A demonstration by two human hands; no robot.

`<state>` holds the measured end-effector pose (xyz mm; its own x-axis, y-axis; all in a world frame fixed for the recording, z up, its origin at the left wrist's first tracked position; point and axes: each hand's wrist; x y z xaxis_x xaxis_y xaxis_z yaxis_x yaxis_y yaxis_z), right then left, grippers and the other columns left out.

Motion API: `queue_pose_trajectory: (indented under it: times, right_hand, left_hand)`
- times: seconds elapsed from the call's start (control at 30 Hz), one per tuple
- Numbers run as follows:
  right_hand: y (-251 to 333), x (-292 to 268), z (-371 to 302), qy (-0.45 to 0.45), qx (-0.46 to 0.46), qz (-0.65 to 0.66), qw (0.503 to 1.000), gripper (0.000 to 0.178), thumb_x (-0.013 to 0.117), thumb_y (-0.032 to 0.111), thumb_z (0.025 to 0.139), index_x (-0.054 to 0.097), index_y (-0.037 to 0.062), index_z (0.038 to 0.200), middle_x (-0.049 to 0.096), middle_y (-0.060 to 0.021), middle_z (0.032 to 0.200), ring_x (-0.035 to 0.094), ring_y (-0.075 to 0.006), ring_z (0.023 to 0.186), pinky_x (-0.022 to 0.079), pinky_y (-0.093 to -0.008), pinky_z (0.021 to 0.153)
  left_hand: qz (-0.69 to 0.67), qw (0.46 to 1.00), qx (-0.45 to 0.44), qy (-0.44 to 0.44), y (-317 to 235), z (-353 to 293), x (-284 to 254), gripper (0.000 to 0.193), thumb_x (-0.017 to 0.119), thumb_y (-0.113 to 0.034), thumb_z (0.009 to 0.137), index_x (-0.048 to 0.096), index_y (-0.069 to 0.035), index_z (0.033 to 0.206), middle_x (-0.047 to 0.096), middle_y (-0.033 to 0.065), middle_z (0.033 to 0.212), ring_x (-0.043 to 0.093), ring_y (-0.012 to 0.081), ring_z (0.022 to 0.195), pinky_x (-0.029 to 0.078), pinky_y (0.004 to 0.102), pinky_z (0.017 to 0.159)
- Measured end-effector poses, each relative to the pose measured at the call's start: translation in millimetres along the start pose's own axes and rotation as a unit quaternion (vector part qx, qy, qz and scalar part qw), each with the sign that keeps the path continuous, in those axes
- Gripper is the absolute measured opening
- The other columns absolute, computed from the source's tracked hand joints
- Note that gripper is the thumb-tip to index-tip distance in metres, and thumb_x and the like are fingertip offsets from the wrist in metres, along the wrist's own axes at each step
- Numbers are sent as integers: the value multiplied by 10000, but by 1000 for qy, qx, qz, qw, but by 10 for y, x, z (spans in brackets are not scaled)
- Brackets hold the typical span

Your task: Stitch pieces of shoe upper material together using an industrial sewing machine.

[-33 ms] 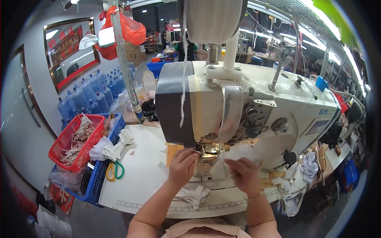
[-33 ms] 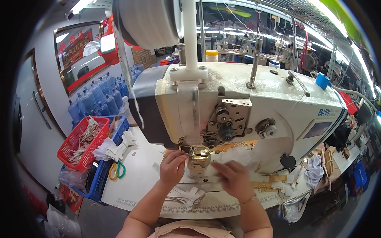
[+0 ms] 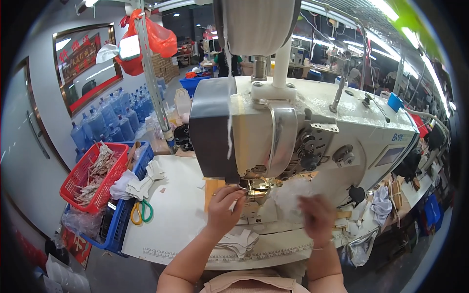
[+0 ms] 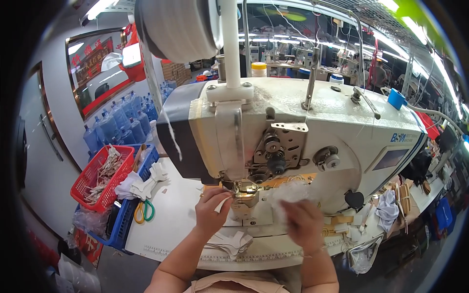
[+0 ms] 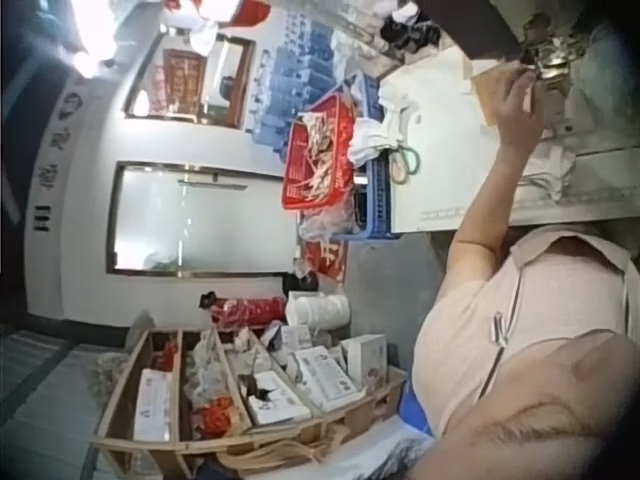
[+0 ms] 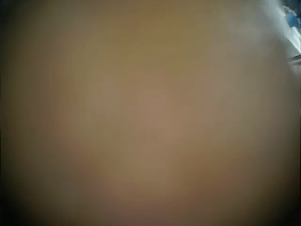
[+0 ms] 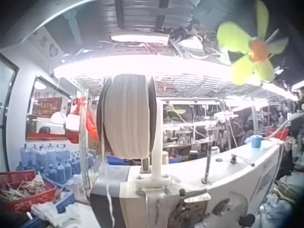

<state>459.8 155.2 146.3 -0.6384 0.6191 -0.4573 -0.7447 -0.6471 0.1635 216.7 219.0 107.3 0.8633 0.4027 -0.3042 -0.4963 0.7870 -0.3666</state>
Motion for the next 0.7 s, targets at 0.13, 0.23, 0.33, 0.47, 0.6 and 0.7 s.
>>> queue_pose_trajectory:
  times: [0.13, 0.23, 0.33, 0.47, 0.6, 0.7]
  right_hand:
    - [-918, -1110, 16, -551, 157, 13, 819, 201, 480, 89, 948, 591, 6, 1094, 604, -42, 884, 493, -54, 677, 386, -173, 581]
    - [-2246, -2189, -29, -511, 261, 112, 811, 308, 545, 233, 929, 553, 61, 1184, 582, 21, 852, 414, -14, 595, 300, -169, 494]
    - [-2874, -2581, -14, -388, 343, 255, 817, 273, 571, 371, 909, 589, 124, 1023, 505, 71, 659, 384, -18, 508, 246, -183, 438]
    - [-2974, -2817, 197, -353, 381, 31, 854, 466, 521, 515, 885, 567, 133, 1148, 498, 48, 660, 410, -25, 507, 291, -215, 450]
    - [-3248, -3121, 228, -353, 402, -15, 845, 522, 508, 547, 873, 541, 155, 1216, 546, 29, 766, 435, -57, 564, 339, -253, 526]
    - [-2937, -2832, 168, -307, 424, 43, 851, 464, 517, 454, 915, 522, 109, 1226, 570, 37, 914, 468, -33, 686, 368, -176, 528]
  left_hand:
    - [-274, 838, -471, 2, -97, 136, 64, 117, 635, -60, 824, 570, 14, 888, 612, 79, 866, 595, 140, 755, 470, 248, 638]
    - [-486, 697, -514, 120, 171, 233, 17, 72, 575, 1, 790, 556, 44, 844, 572, 79, 771, 556, 148, 666, 431, 240, 621]
    - [-487, 695, -523, 81, 113, 250, 72, 93, 566, 1, 789, 575, 60, 860, 589, 100, 784, 559, 152, 662, 421, 247, 586]
    - [-468, 731, -492, 64, 121, 196, 79, 114, 559, 7, 786, 591, 54, 885, 608, 102, 819, 560, 151, 680, 434, 263, 600]
    - [-447, 745, -492, 54, 66, 225, 105, 118, 546, 18, 782, 591, 54, 885, 607, 97, 822, 553, 153, 677, 440, 279, 609]
    - [-458, 745, -484, 50, 71, 215, 64, 116, 544, 18, 783, 588, 57, 882, 604, 95, 815, 552, 157, 674, 441, 279, 603]
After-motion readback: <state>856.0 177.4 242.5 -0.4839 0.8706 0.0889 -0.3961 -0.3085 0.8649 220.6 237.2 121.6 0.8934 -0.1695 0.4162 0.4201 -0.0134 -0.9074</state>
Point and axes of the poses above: each hand's wrist, its own z-axis towards the middle knuckle, its own x-axis out of the palm, y = z × x
